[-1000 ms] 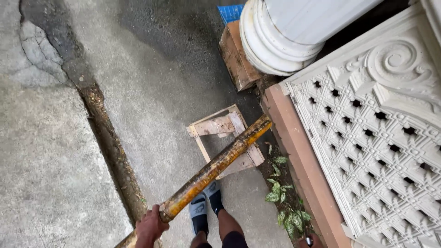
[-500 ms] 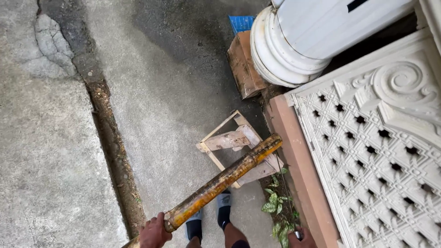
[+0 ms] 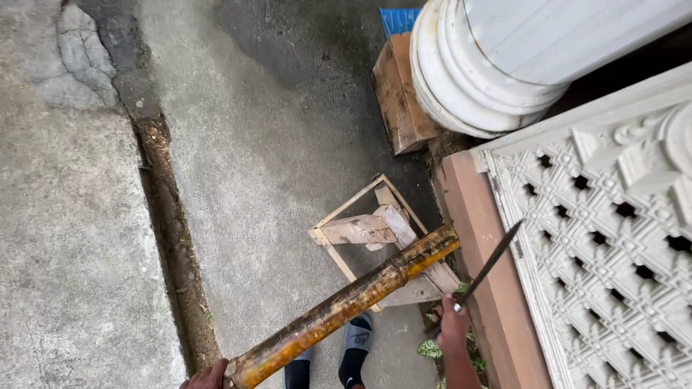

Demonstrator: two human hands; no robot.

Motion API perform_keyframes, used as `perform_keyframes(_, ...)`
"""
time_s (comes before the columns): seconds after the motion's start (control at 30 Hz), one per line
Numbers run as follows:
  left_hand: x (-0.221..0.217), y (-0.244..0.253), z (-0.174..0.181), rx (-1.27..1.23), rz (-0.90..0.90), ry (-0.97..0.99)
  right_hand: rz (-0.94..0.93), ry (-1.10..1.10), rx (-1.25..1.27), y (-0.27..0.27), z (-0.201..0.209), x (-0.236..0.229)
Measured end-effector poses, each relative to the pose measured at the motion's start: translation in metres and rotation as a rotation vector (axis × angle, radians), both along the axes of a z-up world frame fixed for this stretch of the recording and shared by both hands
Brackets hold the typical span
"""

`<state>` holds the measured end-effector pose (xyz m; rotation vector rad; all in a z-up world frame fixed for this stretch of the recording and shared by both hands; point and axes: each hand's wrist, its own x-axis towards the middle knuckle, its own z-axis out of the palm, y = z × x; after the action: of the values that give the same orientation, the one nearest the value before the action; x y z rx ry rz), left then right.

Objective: The person uses a machete to scrape and shave the surface of a bamboo pole before placing it on a wooden stand to continue the process. They then wrap a cloth around the pole and use the machete to scrape the bamboo through the fabric.

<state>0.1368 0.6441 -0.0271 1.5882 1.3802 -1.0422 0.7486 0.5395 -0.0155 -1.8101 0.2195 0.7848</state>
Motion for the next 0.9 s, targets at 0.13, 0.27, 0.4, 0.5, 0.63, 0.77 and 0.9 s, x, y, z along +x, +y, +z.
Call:
perform_keyframes(0.13, -0.022, -0.009, -0.01, -0.094, 0.033, -0.102, -0.192, -0.027, -0.046, 0.014, -0.005, -0.029)
perform_keyframes(0.27, -0.048, -0.014, -0.088, 0.011, 0.082, -0.225, -0.105, -0.045, -0.029, 0.035, -0.021, -0.031)
perform_keyframes(0.4, -0.031, -0.006, -0.059, 0.072, 0.081, -0.181, -0.096, -0.07, -0.095, 0.044, 0.014, -0.057)
perform_keyframes(0.5, -0.04, -0.023, -0.024, 0.191, 0.038, -0.161, -0.074, -0.115, -0.13, 0.063, 0.038, -0.078)
perform_keyframes(0.63, -0.029, 0.002, -0.038, 0.174, 0.077, -0.187, 0.167, -0.187, -0.538, 0.058, 0.063, -0.064)
perform_keyframes(0.77, -0.009, 0.025, 0.015, 0.073, 0.125, -0.171, 0.013, -0.024, -0.229, 0.006, 0.019, -0.048)
perform_keyframes(0.9, 0.013, 0.006, 0.063, 0.392, 0.135, -0.177, 0.04, -0.047, -0.064, -0.011, 0.028, -0.043)
